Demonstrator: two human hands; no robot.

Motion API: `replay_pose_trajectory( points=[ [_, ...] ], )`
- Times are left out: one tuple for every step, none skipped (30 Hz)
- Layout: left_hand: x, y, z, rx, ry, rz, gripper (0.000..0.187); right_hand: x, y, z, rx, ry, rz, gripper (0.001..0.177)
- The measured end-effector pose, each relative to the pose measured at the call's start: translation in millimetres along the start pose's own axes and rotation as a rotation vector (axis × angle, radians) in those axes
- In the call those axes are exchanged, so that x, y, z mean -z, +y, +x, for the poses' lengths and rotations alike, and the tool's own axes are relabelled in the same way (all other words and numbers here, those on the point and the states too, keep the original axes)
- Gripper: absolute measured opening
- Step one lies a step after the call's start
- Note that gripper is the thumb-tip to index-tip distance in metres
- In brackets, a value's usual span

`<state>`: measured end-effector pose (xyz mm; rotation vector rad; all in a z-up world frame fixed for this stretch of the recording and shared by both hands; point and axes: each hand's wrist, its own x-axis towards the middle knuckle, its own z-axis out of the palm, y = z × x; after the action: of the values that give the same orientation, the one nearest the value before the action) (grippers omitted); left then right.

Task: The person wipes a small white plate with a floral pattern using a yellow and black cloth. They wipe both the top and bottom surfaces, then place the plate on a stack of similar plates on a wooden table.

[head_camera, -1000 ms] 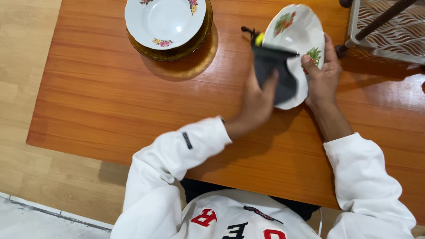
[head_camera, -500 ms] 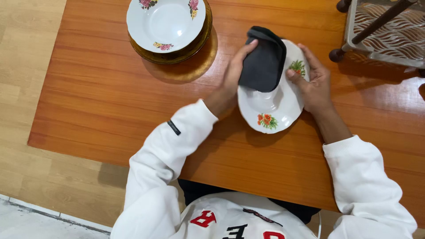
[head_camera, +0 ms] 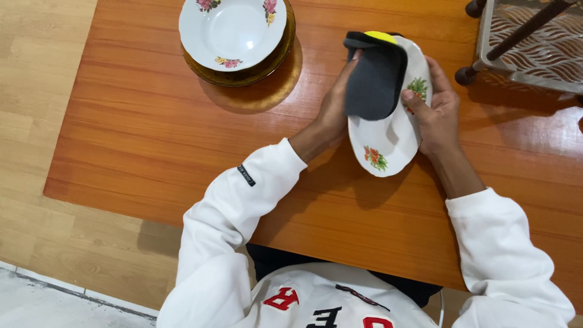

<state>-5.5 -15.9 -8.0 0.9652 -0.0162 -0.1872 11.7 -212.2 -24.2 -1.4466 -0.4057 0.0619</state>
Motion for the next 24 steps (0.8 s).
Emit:
replay_pose_trajectory(
  points=[
    [16, -17, 12, -0.004, 0.001, 0.000, 0.084, 3, 12, -2, 0.002, -0.004, -0.001, 0.061],
    [32, -35, 25, 0.065, 0.052, -0.160, 0.067, 6, 24, -4, 0.052, 0.103, -0.026, 0.053],
    [48, -52, 38, 0.134, 0.102, -0.321, 0.056, 10, 36, -5, 0.103, 0.209, -0.051, 0.046],
    [46, -53, 36, 0.139, 0.098, -0.321, 0.056, 3, 35, -7, 0.101, 0.215, -0.053, 0.046],
    [43, -53, 35, 0.105, 0.079, -0.274, 0.055, -3, 35, -8, 0.076, 0.285, 0.001, 0.042],
    [41, -54, 34, 0.071, 0.059, -0.225, 0.054, -9, 35, -10, 0.052, 0.358, 0.057, 0.038],
    [35, -59, 27, 0.078, 0.055, -0.223, 0.054, -12, 31, -9, 0.052, 0.366, 0.057, 0.038],
    [29, -66, 19, 0.028, 0.028, -0.154, 0.052, -15, 27, -9, 0.070, 0.389, 0.040, 0.034],
    [24, -72, 10, -0.022, 0.000, -0.084, 0.051, -17, 24, -10, 0.089, 0.412, 0.022, 0.029],
    [24, -71, 9, -0.017, -0.005, -0.086, 0.051, -13, 24, -9, 0.088, 0.419, 0.018, 0.029],
    [24, -69, 8, -0.072, -0.035, -0.018, 0.050, -9, 24, -8, 0.165, 0.389, -0.126, 0.029],
    [25, -66, 7, -0.127, -0.064, 0.051, 0.049, -6, 24, -7, 0.241, 0.356, -0.267, 0.029],
    [26, -64, 6, -0.123, -0.069, 0.052, 0.049, -11, 7, -6, 0.240, 0.362, -0.269, 0.029],
    [26, -60, 5, -0.175, -0.104, 0.125, 0.049, -15, -9, -5, 0.284, 0.281, -0.394, 0.031],
    [26, -57, 5, -0.228, -0.141, 0.197, 0.049, -19, -26, -4, 0.325, 0.199, -0.518, 0.033],
    [24, -55, 4, -0.222, -0.150, 0.199, 0.049, -16, -31, -3, 0.323, 0.210, -0.519, 0.033],
    [23, -53, 2, -0.276, -0.186, 0.270, 0.049, -13, -37, -2, 0.412, 0.216, -0.598, 0.043],
    [23, -50, 1, -0.335, -0.219, 0.341, 0.050, -11, -42, 1, 0.503, 0.216, -0.676, 0.054],
    [17, -53, -4, -0.332, -0.226, 0.344, 0.050, -7, -42, 3, 0.504, 0.224, -0.676, 0.054],
    [12, -56, -10, -0.391, -0.256, 0.413, 0.050, -4, -41, 5, 0.489, 0.252, -0.635, 0.047],
    [7, -58, -16, -0.451, -0.286, 0.482, 0.052, -1, -41, 6, 0.474, 0.281, -0.593, 0.046],
    [0, -64, -26, -0.453, -0.287, 0.485, 0.052, 1, -38, 6, 0.477, 0.282, -0.591, 0.046],
    [-7, -69, -36, -0.516, -0.315, 0.555, 0.053, 2, -34, 5, 0.392, 0.329, -0.539, 0.051],
    [-14, -76, -48, -0.574, -0.341, 0.622, 0.055, 4, -30, 3, 0.301, 0.372, -0.487, 0.058]
  ],
)
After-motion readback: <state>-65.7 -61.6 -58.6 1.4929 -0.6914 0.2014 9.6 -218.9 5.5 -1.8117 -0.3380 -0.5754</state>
